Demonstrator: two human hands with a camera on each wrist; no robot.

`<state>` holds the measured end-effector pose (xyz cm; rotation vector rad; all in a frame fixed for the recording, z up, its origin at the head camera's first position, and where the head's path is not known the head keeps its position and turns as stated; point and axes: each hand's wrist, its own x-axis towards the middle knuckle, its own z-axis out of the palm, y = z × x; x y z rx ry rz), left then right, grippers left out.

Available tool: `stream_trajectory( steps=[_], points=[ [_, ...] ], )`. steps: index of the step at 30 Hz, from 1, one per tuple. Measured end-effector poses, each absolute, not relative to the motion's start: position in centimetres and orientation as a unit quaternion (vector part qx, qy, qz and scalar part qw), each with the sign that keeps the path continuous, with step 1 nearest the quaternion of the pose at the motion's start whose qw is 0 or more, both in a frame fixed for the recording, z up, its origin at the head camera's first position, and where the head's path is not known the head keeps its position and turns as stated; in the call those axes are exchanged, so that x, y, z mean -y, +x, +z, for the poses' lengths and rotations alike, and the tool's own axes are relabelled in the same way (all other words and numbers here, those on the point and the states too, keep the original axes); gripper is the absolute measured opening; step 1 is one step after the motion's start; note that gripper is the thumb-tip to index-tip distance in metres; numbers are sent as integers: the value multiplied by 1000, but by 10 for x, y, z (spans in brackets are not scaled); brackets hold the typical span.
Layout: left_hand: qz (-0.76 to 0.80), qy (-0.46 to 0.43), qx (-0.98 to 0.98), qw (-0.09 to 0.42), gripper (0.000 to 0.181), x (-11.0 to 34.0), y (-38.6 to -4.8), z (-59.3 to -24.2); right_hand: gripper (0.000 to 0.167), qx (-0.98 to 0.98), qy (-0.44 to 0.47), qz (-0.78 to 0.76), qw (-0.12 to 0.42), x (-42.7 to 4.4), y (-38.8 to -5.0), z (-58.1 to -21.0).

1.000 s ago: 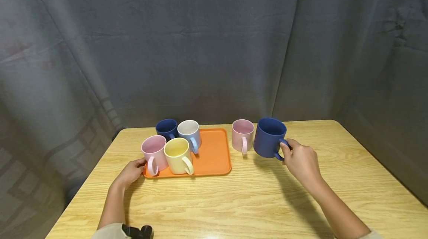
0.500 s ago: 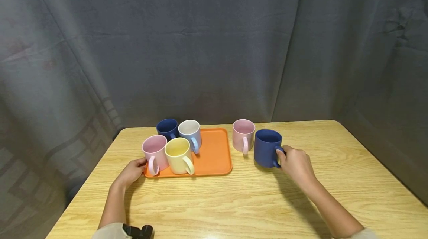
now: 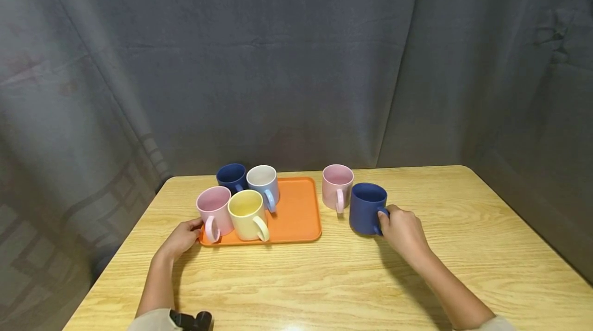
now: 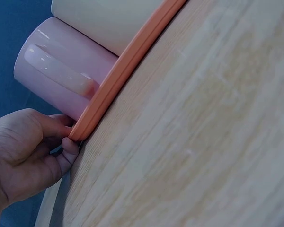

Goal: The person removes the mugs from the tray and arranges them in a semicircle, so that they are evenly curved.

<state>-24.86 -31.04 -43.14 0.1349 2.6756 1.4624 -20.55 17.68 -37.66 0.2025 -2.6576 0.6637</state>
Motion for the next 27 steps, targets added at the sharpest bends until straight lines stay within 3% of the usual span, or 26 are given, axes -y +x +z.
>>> stream_trajectory(
  steps=[14,21,27],
  points=[
    [478,46,-876,41,42,310,-247,-432,18,953,66,261,135,-162,-205,-387],
    [479,47,-876,40,42,309,-248,-431,31,965,61,169,191,-155,-195,-366],
    [475,47,-878,41,43,310,-248,-430,36,942,127,168,259,-118,-185,-332]
  ],
)
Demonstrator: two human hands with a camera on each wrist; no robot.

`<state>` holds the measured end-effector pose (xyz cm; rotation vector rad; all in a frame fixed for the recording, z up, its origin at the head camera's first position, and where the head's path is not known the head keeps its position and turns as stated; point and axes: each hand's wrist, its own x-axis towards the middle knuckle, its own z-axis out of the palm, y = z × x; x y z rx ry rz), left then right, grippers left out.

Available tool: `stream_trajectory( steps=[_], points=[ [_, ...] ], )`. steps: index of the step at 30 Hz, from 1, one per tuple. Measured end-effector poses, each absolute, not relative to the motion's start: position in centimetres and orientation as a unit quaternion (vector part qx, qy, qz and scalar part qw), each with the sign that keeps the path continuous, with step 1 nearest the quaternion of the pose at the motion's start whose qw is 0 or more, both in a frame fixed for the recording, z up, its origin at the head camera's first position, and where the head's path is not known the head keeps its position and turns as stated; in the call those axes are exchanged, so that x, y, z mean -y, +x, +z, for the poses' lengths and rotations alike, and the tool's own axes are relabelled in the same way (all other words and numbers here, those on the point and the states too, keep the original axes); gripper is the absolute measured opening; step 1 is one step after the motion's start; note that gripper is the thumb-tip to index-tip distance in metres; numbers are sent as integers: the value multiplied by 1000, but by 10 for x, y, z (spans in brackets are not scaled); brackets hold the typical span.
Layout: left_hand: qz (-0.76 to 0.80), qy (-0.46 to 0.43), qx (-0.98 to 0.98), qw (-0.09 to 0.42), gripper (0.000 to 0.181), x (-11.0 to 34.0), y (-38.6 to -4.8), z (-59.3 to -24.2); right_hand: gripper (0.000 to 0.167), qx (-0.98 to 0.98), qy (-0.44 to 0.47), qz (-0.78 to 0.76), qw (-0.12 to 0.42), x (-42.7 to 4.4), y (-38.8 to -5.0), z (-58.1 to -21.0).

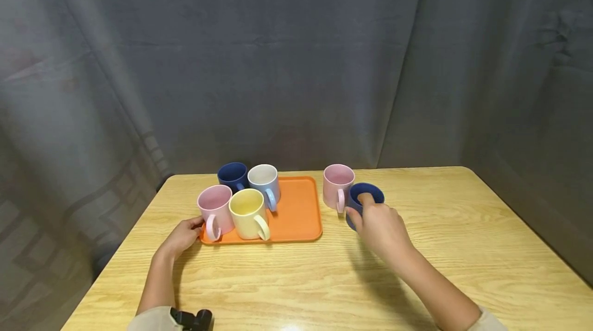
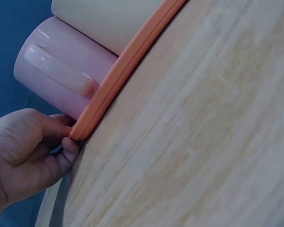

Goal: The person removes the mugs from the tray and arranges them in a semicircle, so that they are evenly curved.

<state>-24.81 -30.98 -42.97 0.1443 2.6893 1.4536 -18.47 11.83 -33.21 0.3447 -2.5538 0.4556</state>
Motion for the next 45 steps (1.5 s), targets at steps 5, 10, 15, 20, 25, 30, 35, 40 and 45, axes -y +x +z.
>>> stream_trajectory(
  steps=[5,10,15,20,25,30,35,40,45],
  points=[
    [480,50,-875,41,42,309,-248,-430,43,926,176,200,269,-84,-190,-326],
    [478,52,-876,38,42,308,-249,-430,60,934,188,218,212,-49,-201,-334],
    [477,52,-877,38,43,307,-249,-429,69,933,207,248,161,-16,-214,-354],
    [477,49,-877,40,42,309,-249,-430,71,933,221,258,115,16,-224,-379],
    [481,47,-875,39,42,310,-248,-430,70,937,210,264,95,39,-229,-391],
    [481,43,-875,42,43,310,-248,-430,60,941,184,267,95,49,-231,-395],
    [485,45,-873,41,41,310,-248,-430,54,941,179,269,104,52,-229,-397],
    [490,48,-869,43,42,310,-249,-431,47,941,173,260,133,48,-229,-400],
    [485,48,-872,41,42,311,-249,-431,41,939,171,255,156,40,-233,-401]
  ],
)
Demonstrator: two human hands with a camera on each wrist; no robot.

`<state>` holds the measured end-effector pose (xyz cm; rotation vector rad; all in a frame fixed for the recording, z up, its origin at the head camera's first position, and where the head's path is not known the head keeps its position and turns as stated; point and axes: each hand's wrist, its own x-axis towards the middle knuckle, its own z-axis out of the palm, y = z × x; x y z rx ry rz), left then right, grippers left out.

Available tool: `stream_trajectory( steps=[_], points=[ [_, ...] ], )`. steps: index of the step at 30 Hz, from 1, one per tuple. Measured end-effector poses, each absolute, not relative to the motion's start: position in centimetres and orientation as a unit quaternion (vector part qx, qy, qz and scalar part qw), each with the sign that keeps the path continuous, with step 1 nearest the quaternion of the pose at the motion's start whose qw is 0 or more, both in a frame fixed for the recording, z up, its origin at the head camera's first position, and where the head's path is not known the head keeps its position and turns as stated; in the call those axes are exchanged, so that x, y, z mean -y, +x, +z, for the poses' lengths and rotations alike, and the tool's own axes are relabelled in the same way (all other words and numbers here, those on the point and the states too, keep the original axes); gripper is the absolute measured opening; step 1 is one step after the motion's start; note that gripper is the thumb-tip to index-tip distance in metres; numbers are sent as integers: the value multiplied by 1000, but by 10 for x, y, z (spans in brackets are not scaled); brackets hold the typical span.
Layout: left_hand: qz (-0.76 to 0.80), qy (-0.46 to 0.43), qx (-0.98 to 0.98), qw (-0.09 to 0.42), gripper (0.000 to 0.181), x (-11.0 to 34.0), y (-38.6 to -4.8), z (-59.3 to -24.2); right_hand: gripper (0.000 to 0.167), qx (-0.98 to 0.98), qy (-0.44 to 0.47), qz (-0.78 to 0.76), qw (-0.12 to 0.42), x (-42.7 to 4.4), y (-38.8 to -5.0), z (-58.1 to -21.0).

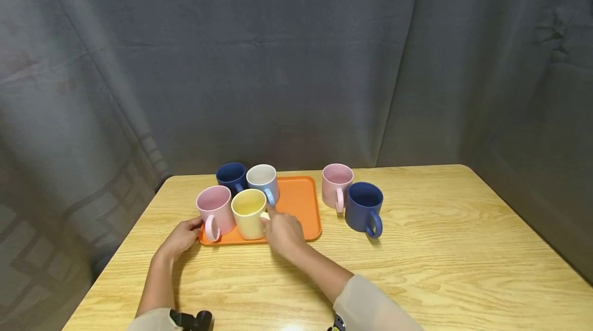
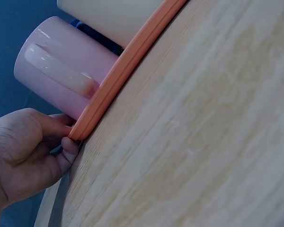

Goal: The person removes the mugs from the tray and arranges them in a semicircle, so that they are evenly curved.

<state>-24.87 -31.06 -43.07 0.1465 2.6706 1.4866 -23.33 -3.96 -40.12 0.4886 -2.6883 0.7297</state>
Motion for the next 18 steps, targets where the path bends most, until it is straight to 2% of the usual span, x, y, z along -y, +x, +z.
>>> stream_trajectory(
  steps=[10,18],
  points=[
    [488,43,-870,45,42,310,-248,-431,38,925,186,280,174,24,-232,-395],
    [486,41,-872,41,43,310,-248,-431,33,908,216,305,189,5,-218,-381]
  ],
)
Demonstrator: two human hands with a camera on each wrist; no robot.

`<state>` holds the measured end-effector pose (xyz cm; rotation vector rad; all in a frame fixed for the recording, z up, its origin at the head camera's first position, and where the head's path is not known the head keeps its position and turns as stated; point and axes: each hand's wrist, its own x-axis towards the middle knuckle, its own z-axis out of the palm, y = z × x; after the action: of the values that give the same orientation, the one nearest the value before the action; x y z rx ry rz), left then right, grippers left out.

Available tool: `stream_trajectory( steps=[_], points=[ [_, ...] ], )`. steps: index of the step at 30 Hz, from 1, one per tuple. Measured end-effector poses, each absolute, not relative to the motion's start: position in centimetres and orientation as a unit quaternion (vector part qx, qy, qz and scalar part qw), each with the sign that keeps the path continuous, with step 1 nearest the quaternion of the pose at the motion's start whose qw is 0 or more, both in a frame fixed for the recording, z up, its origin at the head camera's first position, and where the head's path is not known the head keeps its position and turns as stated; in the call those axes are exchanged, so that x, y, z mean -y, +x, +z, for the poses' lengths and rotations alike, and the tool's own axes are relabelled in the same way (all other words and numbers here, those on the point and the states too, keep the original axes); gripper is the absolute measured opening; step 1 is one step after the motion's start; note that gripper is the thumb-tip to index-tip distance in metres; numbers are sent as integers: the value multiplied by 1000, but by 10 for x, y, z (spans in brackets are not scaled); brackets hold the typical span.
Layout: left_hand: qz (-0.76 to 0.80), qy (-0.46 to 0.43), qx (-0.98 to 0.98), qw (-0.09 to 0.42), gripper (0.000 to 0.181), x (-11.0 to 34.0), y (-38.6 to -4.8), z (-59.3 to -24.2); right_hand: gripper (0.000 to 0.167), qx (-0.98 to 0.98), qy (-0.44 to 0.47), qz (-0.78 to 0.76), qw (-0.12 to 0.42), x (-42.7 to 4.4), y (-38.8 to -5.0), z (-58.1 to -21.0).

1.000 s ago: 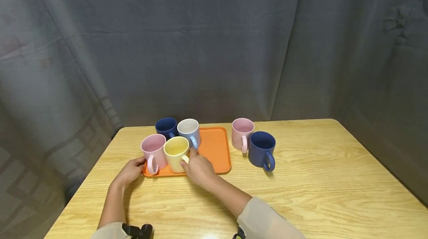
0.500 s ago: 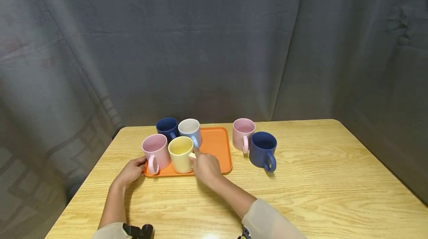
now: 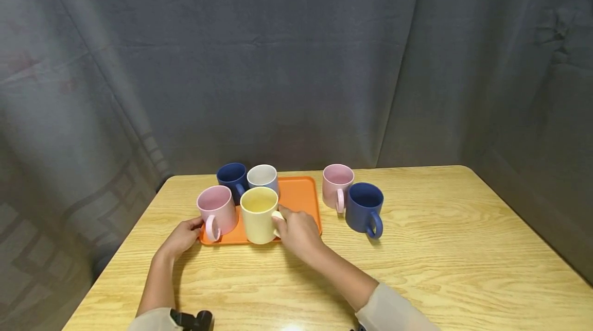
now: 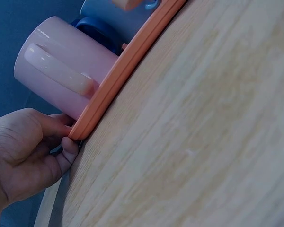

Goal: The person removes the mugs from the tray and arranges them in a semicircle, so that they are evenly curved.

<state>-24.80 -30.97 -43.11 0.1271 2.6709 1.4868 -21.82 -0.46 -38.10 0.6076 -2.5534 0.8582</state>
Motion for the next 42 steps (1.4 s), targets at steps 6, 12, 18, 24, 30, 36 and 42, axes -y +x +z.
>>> stream_trajectory(
  steps=[6,12,18,24,30,36,42],
  points=[
    [489,44,-870,45,42,309,-246,-430,28,899,239,311,195,-23,-202,-376],
    [483,44,-873,44,43,309,-247,-429,30,905,210,318,189,-56,-184,-370],
    [477,47,-877,39,43,309,-247,-427,29,896,159,378,173,-93,-164,-355],
    [483,49,-874,38,41,308,-247,-427,30,889,140,385,205,-129,-145,-333],
    [474,44,-879,42,40,309,-247,-428,31,892,114,364,244,-165,-133,-316],
    [472,49,-879,40,41,309,-248,-429,35,900,60,337,269,-198,-129,-311],
    [479,36,-876,43,42,309,-247,-431,38,911,23,298,283,-223,-132,-314]
  ],
)
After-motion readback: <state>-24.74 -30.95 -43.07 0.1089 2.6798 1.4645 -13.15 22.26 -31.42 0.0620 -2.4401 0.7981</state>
